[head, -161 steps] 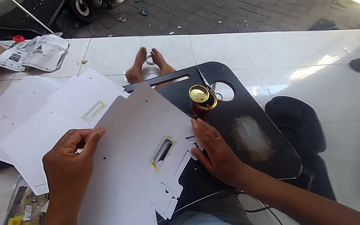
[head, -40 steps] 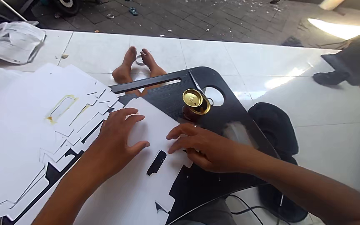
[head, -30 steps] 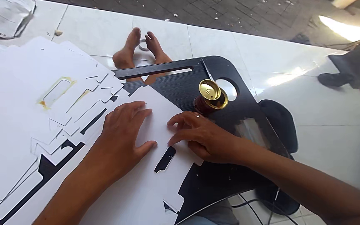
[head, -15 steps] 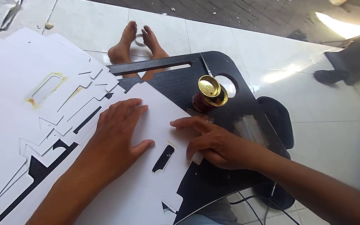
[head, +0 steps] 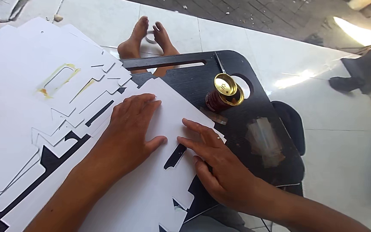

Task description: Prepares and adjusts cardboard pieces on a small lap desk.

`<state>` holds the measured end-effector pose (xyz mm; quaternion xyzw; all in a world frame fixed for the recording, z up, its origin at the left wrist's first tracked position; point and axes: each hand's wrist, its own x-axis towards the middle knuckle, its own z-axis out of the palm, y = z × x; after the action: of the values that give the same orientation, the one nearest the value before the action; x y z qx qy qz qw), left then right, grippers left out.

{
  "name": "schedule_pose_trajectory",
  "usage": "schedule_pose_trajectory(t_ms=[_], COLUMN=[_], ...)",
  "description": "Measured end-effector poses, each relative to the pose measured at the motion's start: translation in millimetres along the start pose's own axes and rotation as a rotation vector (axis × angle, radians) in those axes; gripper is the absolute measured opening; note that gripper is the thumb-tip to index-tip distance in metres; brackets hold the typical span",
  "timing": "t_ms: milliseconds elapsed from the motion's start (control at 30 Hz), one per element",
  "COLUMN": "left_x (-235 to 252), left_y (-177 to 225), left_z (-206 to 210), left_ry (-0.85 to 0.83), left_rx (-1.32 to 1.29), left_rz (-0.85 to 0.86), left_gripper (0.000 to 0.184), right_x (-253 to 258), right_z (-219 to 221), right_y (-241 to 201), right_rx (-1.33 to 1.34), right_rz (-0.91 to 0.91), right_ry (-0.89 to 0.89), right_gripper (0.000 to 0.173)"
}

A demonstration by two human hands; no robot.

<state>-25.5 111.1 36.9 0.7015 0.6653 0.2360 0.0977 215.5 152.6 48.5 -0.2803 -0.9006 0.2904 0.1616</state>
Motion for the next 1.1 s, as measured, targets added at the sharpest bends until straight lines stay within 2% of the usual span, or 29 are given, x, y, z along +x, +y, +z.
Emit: schedule_pose_trajectory(t_ms=[200,367,733,867,1000,1100], left_x=[0,1,2,2,1,-1], left_y=[1,2,0,-1,-6,-12], left_z=[0,0,1,1,6,12], left_ry=[-0.004,-0.010,-0.002,-0.012,0.013,0.028], left_rx=[0.003,0.004,0.006,0.005,0.002,0.006], left_rz=[-0.002,0.000,0.007,-0.003,0.024,0.033], left_gripper=[0.079,0.079,0.080,0.081,0.080,0.082], right_x=[-5,-12,-23,-24,-22,-9], right_z=[17,30,47,49,30,-17], right_y=[-15,-26,-40,-40,-37,-18], right_rx=[-0.251,-0.317,-0.344,-0.221,0.068,-0.009], right_rz=[-0.050,-0.120,-0.199,-0.229,-0.271,-0.228], right_ry=[0.035,0.035,0.070,0.049,0.048,0.174], right_gripper=[0.046,0.047,0.042,0.037,0.027,0.023])
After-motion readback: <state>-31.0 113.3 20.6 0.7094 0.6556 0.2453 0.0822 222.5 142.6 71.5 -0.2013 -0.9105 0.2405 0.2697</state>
